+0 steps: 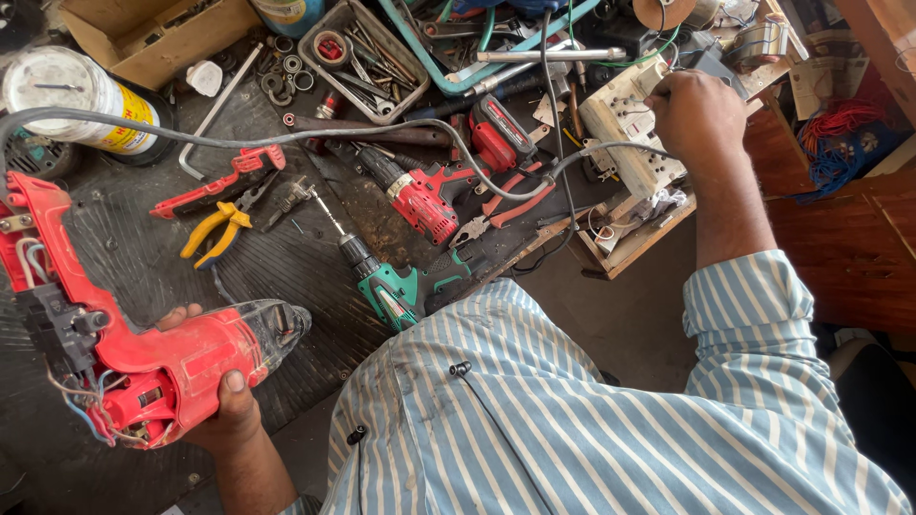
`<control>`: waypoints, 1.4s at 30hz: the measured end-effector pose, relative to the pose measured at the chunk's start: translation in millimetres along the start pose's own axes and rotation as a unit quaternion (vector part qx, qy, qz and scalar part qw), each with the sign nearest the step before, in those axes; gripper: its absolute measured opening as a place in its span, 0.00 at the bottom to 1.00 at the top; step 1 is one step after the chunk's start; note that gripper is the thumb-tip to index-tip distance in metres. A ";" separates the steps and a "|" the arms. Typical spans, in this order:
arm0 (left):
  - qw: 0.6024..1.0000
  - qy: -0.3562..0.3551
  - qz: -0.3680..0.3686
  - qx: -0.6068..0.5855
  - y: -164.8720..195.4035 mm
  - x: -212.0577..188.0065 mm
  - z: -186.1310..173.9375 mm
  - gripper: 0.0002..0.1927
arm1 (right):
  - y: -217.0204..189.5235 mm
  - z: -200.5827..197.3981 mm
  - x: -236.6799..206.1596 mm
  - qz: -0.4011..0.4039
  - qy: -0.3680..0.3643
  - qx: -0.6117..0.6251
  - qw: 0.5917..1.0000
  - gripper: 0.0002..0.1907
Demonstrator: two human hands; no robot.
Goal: The person disassembles a red power tool using a cordless drill, removes screws, and opens the casing. They then connect wires to the internal components and test the tool by plugging it into a power source. The person continues to adjust and connect wires inside the tool's casing.
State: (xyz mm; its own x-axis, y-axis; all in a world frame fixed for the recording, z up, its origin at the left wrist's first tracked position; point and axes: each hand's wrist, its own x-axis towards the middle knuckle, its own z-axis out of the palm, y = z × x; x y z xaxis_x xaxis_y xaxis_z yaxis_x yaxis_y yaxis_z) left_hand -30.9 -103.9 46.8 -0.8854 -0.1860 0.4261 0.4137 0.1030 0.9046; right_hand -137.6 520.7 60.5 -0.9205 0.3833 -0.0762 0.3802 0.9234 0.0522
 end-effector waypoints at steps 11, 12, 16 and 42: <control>1.000 0.005 0.002 0.000 -4.2 1.3 -1.6 0.44 | -4.3 9.7 3.9 -0.065 0.069 -0.012 0.995 0.07; 1.000 0.005 0.002 -0.001 -4.3 1.5 -1.5 0.44 | -6.7 10.9 6.5 -0.076 0.079 -0.028 0.994 0.07; 1.000 0.006 -0.001 0.002 -3.9 1.7 -1.4 0.44 | -16.5 12.6 16.1 -0.119 0.125 -0.119 0.978 0.07; 1.000 0.005 -0.011 -0.016 -1.6 -0.6 2.0 0.42 | -7.7 13.8 19.0 -0.185 0.158 -0.066 0.968 0.07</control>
State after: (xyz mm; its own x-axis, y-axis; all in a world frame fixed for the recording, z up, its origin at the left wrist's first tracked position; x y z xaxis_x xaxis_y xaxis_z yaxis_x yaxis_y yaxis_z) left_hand -31.5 -102.0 45.1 -0.8918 -0.1979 0.4068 0.4014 0.0685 0.9133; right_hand -156.7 521.2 44.9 -0.9809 -0.0173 0.1936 0.0237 0.9780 0.2074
